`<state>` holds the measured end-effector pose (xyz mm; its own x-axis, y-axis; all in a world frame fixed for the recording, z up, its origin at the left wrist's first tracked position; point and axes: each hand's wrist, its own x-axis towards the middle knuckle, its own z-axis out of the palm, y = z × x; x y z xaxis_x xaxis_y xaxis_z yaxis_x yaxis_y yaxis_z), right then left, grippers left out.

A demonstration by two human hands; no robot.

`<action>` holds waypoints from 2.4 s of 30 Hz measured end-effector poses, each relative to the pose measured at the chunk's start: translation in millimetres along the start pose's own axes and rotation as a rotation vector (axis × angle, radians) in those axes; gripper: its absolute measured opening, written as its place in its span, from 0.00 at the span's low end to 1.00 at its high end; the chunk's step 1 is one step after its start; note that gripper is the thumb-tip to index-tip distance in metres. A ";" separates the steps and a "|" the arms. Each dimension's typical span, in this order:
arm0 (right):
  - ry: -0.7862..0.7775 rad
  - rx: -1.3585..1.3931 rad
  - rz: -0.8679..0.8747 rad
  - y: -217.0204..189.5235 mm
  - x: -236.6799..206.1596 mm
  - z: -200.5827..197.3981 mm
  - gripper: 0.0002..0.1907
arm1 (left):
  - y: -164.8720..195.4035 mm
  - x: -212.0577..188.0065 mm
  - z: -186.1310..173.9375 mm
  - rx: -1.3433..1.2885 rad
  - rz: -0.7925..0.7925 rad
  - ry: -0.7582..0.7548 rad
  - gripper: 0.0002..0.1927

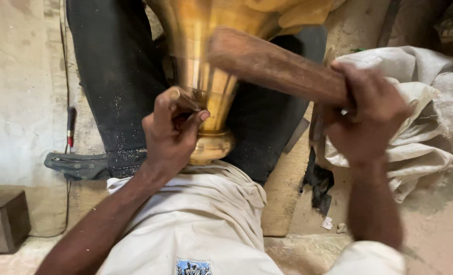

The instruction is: The person sits on the floor with a large brass vase held between their legs and hammers a metal punch against the vase's surface using a wooden mallet, repositioning the punch by hand to work different spots on the brass.

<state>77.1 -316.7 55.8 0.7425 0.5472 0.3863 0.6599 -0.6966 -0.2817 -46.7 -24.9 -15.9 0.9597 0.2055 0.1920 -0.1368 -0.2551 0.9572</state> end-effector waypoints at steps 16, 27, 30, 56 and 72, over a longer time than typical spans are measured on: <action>-0.387 0.018 -0.156 -32.0 55.4 -33.5 0.10 | 2.9 6.7 -5.0 0.095 -0.183 -0.247 0.15; -0.455 -0.146 -0.030 -31.5 44.5 -27.8 0.14 | 21.9 23.3 -3.0 0.211 -0.084 -0.222 0.12; -0.441 0.026 0.024 -34.8 47.6 -26.9 0.18 | 22.9 22.0 -3.9 0.084 -0.063 -0.226 0.15; -0.375 -0.344 -0.119 -56.3 45.1 -43.8 0.10 | -14.8 -31.4 -3.9 -0.068 -0.116 -0.012 0.10; -0.460 -0.308 -0.287 -83.1 87.4 -59.5 0.14 | -5.6 -24.2 -9.2 0.008 0.070 -0.071 0.12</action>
<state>80.3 -238.6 165.3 0.5592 0.8285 -0.0284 0.8279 -0.5565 0.0699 -71.4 -19.8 -23.9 0.9629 0.1192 0.2423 -0.2026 -0.2741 0.9401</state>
